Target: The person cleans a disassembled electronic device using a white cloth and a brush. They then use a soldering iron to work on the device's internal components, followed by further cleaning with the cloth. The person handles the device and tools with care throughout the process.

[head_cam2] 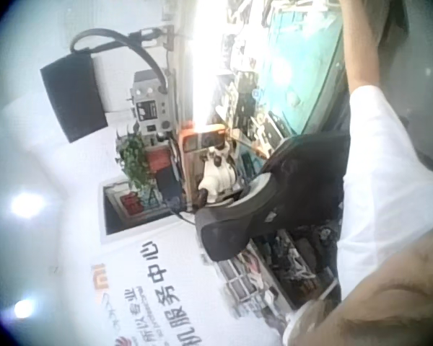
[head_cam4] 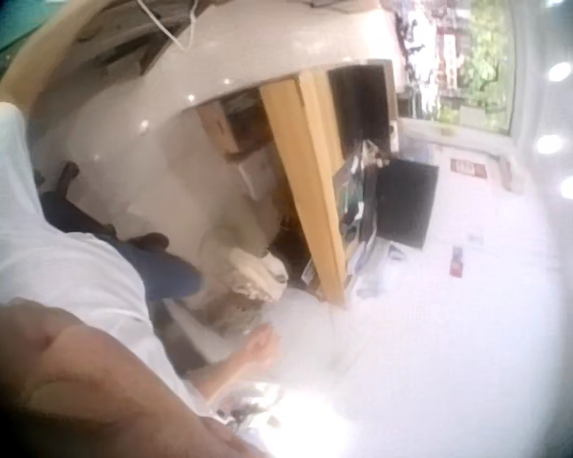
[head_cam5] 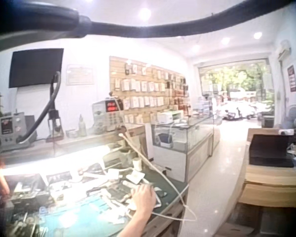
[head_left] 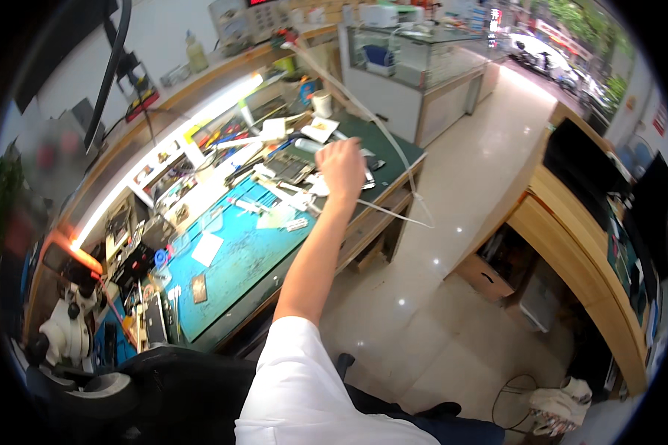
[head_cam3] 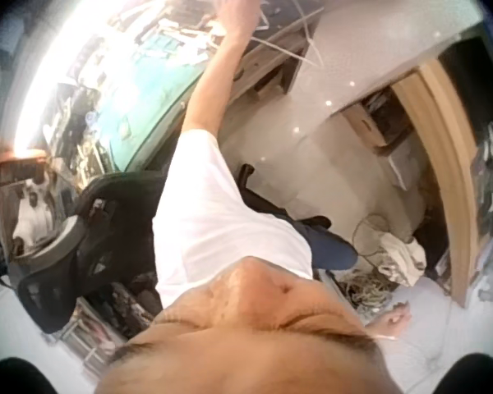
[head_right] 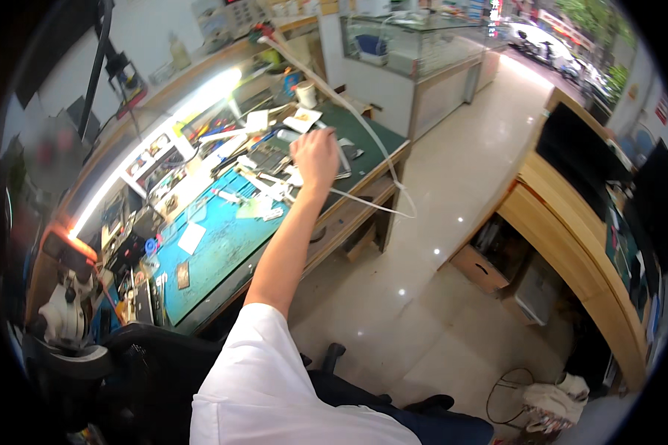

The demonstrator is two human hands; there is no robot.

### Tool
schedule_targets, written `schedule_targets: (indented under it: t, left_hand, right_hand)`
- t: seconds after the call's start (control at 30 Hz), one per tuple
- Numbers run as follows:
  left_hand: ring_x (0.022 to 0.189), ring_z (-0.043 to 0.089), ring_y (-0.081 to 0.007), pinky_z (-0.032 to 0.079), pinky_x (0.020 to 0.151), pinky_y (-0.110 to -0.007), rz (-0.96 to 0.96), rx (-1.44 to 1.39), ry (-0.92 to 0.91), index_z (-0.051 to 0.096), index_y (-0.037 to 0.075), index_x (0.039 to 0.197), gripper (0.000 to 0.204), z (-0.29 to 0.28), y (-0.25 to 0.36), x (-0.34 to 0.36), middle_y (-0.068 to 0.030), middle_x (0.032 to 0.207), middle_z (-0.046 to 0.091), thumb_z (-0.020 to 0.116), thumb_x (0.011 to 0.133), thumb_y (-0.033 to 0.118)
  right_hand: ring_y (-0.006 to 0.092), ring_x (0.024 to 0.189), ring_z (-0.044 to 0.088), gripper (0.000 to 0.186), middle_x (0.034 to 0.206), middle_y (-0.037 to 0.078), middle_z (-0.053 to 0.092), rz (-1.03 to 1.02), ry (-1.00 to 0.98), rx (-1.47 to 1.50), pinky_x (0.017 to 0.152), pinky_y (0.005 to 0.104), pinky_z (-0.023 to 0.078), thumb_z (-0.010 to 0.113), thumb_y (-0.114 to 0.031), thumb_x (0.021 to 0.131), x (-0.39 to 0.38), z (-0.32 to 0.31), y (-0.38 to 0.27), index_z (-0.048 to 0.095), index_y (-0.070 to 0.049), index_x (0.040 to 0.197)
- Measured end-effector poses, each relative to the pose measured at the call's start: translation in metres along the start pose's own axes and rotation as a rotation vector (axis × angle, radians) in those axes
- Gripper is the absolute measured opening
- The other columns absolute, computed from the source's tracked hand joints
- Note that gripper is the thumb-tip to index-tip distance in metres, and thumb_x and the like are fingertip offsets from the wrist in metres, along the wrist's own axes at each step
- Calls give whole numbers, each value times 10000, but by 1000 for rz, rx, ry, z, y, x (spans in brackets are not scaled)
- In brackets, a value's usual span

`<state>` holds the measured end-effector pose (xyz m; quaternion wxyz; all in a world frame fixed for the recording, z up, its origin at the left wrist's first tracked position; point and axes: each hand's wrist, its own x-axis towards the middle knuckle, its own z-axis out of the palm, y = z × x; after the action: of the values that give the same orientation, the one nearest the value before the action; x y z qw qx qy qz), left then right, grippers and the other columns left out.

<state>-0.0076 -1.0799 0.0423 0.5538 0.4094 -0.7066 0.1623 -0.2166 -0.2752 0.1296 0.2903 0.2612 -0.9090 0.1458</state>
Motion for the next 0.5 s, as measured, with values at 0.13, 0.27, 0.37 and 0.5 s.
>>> schedule_targets:
  t: [0.13,0.27,0.37,0.5]
  left_hand:
    - [872,658,-260,441,866,-421,107,-261,42,753,95,1033,145,-10,20,9,-46,890,720,735,889,92]
    - [872,631,-252,441,862,-420,176,-312,79,709,85,1011,161,-18,27,12,-43,852,664,710,853,55]
    - [848,612,-241,438,852,-404,214,-313,99,698,88,1018,193,-20,26,13,-35,818,627,715,829,54]
    - [783,628,-222,441,827,-388,239,-334,111,719,100,1021,177,-20,28,10,-10,802,665,729,853,47]
  right_hand:
    - [278,747,722,235,888,150,762,-130,26,0,648,398,576,616,-153,1079,33,49,-5,792,1,1108]
    - [271,779,742,230,927,154,778,-364,-90,-100,662,392,587,625,-149,1075,69,91,-38,793,4,1113]
    - [262,829,758,236,982,167,785,-267,-165,221,722,373,612,592,-110,1088,82,114,-65,787,18,1122]
    - [243,826,745,229,1006,168,783,-371,-196,270,746,364,616,575,-53,1086,90,126,-82,777,46,1130]
